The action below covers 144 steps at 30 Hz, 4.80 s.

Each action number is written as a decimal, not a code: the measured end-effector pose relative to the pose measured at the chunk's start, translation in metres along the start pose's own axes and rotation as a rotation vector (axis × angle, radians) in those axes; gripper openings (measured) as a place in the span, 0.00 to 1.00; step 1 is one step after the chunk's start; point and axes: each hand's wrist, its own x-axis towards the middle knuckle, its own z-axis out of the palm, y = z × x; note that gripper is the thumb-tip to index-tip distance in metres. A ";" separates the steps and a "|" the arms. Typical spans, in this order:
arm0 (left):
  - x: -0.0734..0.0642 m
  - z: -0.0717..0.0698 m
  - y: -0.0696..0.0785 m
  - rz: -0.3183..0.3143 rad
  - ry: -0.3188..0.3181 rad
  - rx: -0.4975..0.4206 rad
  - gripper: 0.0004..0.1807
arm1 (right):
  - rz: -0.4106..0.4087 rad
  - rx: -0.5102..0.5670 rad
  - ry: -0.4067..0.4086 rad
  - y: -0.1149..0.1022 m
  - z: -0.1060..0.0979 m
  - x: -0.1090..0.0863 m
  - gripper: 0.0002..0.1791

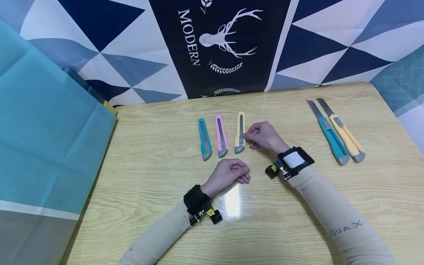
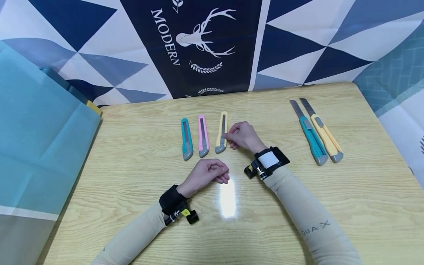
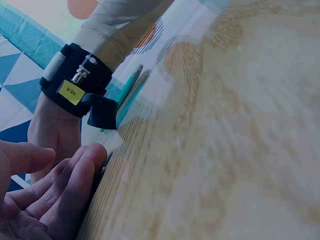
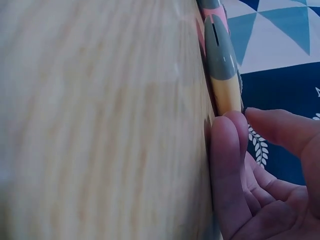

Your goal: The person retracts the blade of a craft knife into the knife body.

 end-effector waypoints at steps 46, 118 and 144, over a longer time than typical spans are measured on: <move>0.000 0.002 -0.002 0.050 -0.020 -0.008 0.10 | 0.257 -0.442 0.627 0.059 -0.138 -0.088 0.20; 0.003 0.001 -0.004 0.030 -0.087 0.031 0.11 | -0.249 0.100 0.011 -0.002 -0.017 -0.065 0.14; 0.012 0.000 -0.028 0.036 -0.059 0.075 0.09 | -0.245 0.130 0.082 -0.003 -0.021 -0.068 0.27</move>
